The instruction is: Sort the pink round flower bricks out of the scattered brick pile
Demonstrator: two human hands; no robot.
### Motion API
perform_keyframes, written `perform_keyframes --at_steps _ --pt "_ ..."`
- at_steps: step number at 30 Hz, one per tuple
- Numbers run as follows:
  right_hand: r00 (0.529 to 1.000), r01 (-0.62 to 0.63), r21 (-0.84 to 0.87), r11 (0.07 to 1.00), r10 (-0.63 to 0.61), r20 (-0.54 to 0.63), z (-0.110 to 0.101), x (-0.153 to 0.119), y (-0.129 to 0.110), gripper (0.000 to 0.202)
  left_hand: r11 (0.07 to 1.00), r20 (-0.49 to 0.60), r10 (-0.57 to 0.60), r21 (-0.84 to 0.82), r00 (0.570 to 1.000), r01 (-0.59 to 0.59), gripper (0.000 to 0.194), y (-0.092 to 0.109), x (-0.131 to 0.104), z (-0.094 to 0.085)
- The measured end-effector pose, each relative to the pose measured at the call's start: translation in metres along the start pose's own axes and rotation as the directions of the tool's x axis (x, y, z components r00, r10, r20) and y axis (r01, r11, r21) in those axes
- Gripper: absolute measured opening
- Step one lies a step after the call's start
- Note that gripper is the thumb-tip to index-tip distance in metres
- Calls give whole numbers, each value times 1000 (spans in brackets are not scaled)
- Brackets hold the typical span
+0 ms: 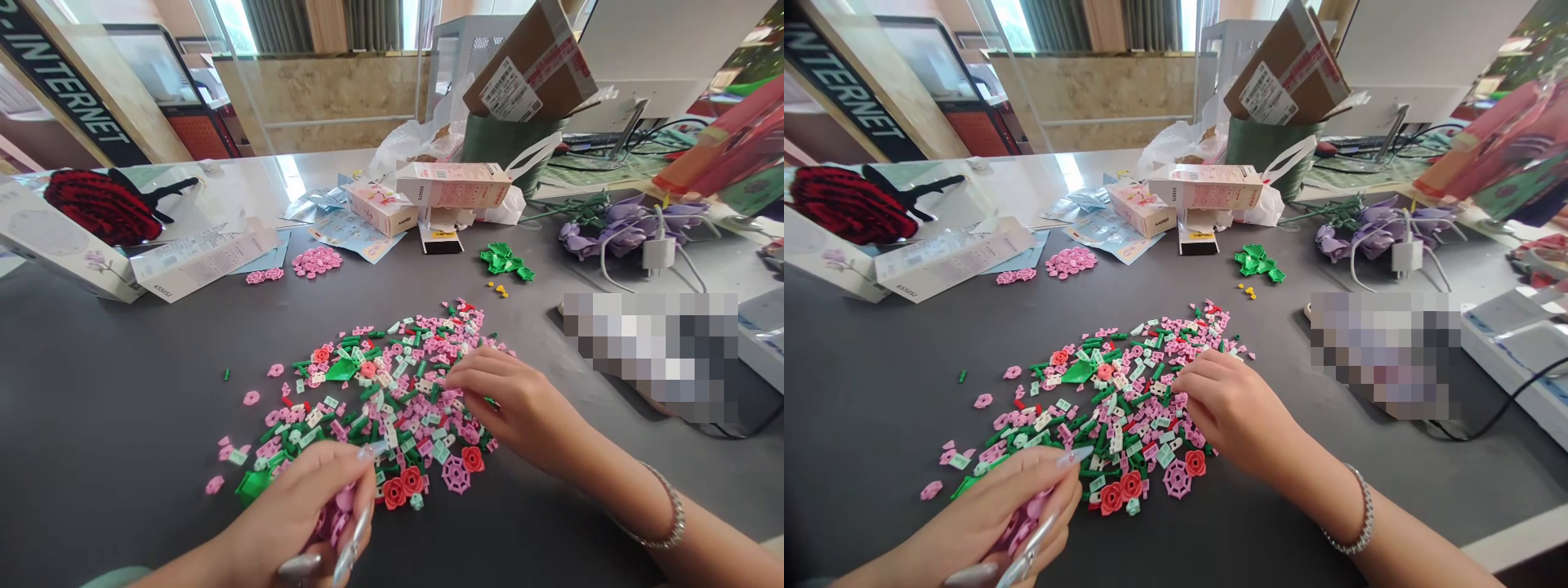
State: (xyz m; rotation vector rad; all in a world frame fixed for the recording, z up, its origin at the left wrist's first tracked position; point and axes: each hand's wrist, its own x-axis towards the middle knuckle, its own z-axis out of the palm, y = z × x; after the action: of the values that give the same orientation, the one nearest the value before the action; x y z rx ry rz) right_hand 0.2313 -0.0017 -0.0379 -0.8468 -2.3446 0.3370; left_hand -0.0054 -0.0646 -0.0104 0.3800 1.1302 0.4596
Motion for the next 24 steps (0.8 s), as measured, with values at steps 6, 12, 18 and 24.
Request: perform_keyframes --at_steps 6,12,18,24 --pt "1000 -3 1 1000 3 16 0 -1 0 24 981 43 171 88 984 -174 47 27 -1 -15" --pt "999 -12 1 1000 12 47 0 0 2 24 658 8 568 597 823 -459 45 78 25 -46" --pt "1000 10 8 1000 -10 20 5 0 -1 25 340 -2 746 861 666 -378 31 152 77 -60" --pt "1000 -4 19 1000 4 -3 5 -1 0 23 -141 219 819 973 530 -183 31 207 123 -62"
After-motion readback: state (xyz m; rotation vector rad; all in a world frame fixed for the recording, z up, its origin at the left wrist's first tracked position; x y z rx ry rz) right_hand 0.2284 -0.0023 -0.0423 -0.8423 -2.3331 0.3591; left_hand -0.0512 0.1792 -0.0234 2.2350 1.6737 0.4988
